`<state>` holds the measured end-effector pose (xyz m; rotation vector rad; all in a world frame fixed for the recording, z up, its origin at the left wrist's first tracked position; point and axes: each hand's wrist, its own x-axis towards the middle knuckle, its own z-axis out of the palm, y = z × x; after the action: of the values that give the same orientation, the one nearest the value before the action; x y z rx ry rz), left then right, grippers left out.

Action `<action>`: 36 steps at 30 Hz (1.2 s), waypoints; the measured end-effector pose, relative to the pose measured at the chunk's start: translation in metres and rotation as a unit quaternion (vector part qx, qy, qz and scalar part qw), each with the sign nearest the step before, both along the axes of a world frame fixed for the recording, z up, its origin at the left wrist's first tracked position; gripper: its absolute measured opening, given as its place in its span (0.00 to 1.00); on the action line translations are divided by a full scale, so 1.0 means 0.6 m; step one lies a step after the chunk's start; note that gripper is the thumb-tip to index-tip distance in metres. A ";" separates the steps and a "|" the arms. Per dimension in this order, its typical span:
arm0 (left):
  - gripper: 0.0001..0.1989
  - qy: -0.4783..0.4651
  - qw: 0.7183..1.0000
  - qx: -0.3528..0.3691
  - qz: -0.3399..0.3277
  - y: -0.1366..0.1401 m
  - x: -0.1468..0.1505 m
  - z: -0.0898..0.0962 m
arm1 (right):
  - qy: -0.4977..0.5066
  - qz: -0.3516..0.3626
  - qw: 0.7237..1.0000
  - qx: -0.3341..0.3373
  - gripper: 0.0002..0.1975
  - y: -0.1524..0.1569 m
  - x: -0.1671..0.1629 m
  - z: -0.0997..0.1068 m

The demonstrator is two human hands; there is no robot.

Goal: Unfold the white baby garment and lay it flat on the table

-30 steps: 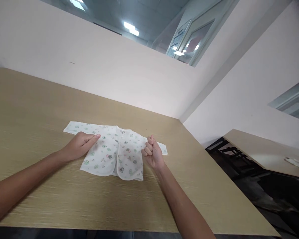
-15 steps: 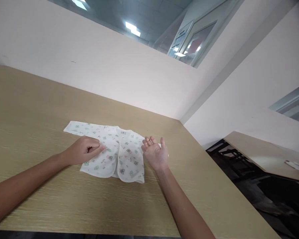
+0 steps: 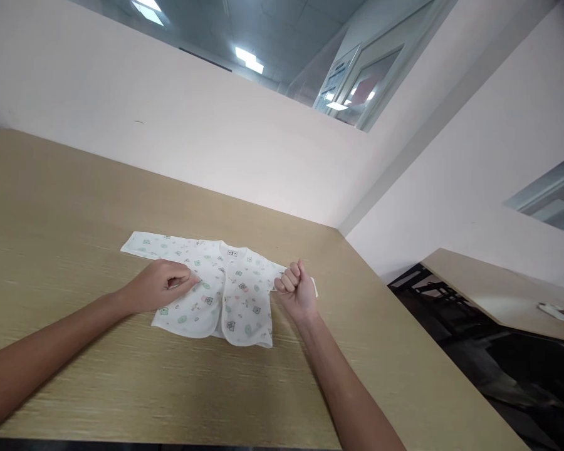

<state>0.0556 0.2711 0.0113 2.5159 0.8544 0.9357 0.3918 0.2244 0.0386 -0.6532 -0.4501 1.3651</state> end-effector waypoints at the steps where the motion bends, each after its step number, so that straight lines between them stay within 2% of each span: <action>1: 0.24 0.001 1.000 -0.006 -0.003 0.001 -0.001 -0.001 | -0.006 -0.010 1.000 -0.002 0.26 0.001 0.001 0.000; 5: 0.26 -0.004 0.999 -0.028 -0.016 0.004 -0.004 -0.002 | -0.022 0.006 1.000 0.007 0.22 0.003 0.005 -0.005; 12: 0.26 -0.006 1.000 -0.028 -0.007 0.002 -0.006 0.006 | -0.046 0.094 0.994 0.022 0.32 -0.005 0.014 -0.007; 18: 0.28 0.003 0.999 -0.013 0.052 -0.001 -0.002 0.013 | -0.077 0.137 0.987 0.041 0.36 -0.011 0.014 0.000; 21: 0.31 0.003 0.997 -0.004 0.077 0.001 0.000 0.012 | -0.101 0.130 0.985 0.050 0.37 -0.010 0.008 -0.001; 25: 0.29 0.008 0.995 -0.014 0.095 0.009 -0.001 0.004 | -0.131 0.079 0.987 0.057 0.37 -0.010 -0.001 0.000; 29: 0.26 0.002 0.997 -0.032 0.072 0.012 -0.003 -0.002 | -0.198 0.034 0.974 0.100 0.36 -0.016 -0.006 0.002; 31: 0.24 -0.007 0.998 -0.032 0.050 0.011 -0.004 -0.004 | -0.296 0.014 0.947 0.122 0.35 -0.019 -0.007 -0.002; 32: 0.24 -0.011 0.999 -0.031 0.042 0.010 -0.004 -0.005 | -0.368 0.001 0.920 0.136 0.34 -0.021 -0.008 -0.005; 33: 0.23 -0.014 0.999 -0.029 0.035 0.009 -0.004 -0.006 | -0.451 -0.009 0.879 0.156 0.33 -0.022 -0.009 -0.009; 36: 0.21 -0.015 0.999 -0.019 0.021 0.007 -0.002 -0.010 | -0.658 -0.015 0.718 0.226 0.27 -0.025 -0.017 -0.024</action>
<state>0.0547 0.2753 0.0056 2.4540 0.9107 0.9598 0.3813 0.2094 0.0241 -1.1343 -1.8384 0.4728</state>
